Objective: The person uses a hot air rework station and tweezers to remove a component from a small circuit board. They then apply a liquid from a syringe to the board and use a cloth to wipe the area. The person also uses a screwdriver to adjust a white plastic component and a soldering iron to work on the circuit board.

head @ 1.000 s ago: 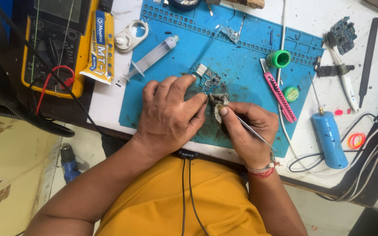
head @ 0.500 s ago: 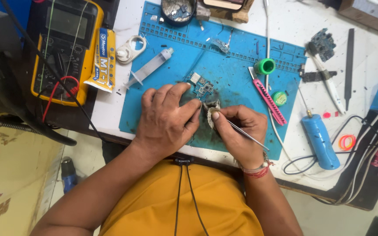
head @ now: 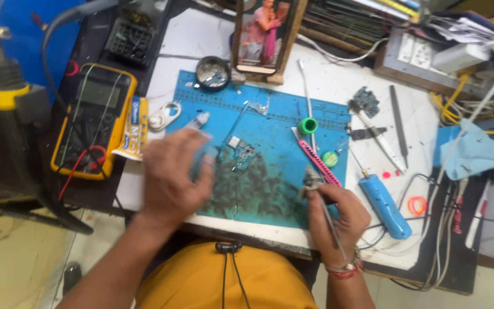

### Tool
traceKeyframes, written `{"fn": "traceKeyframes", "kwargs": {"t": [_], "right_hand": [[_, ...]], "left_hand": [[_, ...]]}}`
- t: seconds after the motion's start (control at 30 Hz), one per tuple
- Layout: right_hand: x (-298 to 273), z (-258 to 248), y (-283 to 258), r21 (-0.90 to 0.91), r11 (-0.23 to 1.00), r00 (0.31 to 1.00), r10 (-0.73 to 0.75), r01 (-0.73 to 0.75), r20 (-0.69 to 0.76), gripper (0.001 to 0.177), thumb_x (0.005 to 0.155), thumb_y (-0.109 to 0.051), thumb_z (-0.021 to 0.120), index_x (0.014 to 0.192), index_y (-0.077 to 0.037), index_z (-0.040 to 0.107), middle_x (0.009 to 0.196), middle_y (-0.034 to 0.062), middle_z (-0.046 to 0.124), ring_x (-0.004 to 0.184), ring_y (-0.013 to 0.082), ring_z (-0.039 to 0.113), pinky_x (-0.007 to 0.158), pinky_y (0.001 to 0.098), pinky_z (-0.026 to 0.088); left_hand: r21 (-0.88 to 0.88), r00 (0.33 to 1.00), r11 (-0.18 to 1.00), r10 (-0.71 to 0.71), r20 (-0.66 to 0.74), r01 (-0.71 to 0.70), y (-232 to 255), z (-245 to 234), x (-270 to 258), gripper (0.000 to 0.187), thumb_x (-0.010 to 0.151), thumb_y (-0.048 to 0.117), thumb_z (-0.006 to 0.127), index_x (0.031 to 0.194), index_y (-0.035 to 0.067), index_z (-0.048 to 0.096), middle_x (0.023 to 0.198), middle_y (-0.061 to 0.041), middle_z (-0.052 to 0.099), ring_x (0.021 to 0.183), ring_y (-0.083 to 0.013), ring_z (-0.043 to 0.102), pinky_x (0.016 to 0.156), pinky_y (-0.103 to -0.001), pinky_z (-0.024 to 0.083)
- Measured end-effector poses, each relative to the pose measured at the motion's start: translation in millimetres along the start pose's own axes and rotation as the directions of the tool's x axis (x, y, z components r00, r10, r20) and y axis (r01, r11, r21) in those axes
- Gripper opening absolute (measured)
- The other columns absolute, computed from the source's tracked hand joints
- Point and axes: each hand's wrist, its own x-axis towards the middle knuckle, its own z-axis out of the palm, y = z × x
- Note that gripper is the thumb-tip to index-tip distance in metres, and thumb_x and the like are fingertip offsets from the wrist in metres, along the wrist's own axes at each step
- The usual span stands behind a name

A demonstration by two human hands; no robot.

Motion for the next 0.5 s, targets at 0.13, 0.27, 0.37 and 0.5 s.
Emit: {"fn": "traceKeyframes", "kwargs": {"t": [0.13,0.27,0.37,0.5], "right_hand": [[8.4,-19.1,22.3,-0.281,0.96,0.995,-0.022,-0.008,-0.102,0.013,0.097,-0.006,0.075,0.109,-0.001,0.072,0.098,0.0133,0.073,0.084,0.0275,0.069,0.077,0.0364,0.052],[12.0,-27.1,39.7,-0.426,0.904,0.997,-0.006,-0.03,-0.081,0.026,0.103,-0.015,0.075,0.122,0.001,0.069,0.11,0.0172,0.072,0.097,0.0328,0.068,0.092,0.0418,0.052],[12.2,-26.1,42.7,-0.447,0.894,1.0,0.024,-0.031,-0.02,0.051,0.098,-0.026,0.08,0.136,0.003,0.063,0.127,0.0209,0.069,0.107,0.0381,0.063,0.096,0.0446,0.049],[13.4,-22.9,33.9,-0.519,0.855,0.997,0.016,0.025,0.074,0.072,0.084,-0.037,0.086,0.138,0.003,0.061,0.144,0.0242,0.06,0.118,0.0408,0.057,0.101,0.0504,0.045]], "left_hand": [[0.311,0.99,0.946,-0.115,0.077,0.086,-36.2,-21.2,30.8,0.037,0.092,0.023,0.071,0.126,0.006,0.07,0.121,-0.012,0.064,0.113,-0.032,0.059,0.099,-0.048,0.041],[0.349,0.939,0.926,-0.241,0.246,0.146,-49.2,-26.0,47.4,0.037,0.09,0.029,0.075,0.118,0.005,0.076,0.114,-0.014,0.064,0.108,-0.0341,0.059,0.091,-0.048,0.044],[0.348,0.937,0.93,-0.223,0.269,0.121,-52.3,-25.3,49.1,0.039,0.088,0.03,0.077,0.116,0.003,0.078,0.114,-0.015,0.064,0.107,-0.0347,0.059,0.091,-0.048,0.046],[0.332,0.941,0.934,-0.223,0.255,0.131,-58.3,-22.6,51.6,0.039,0.088,0.032,0.079,0.113,0.003,0.079,0.112,-0.016,0.064,0.106,-0.0356,0.059,0.09,-0.048,0.047]]}}
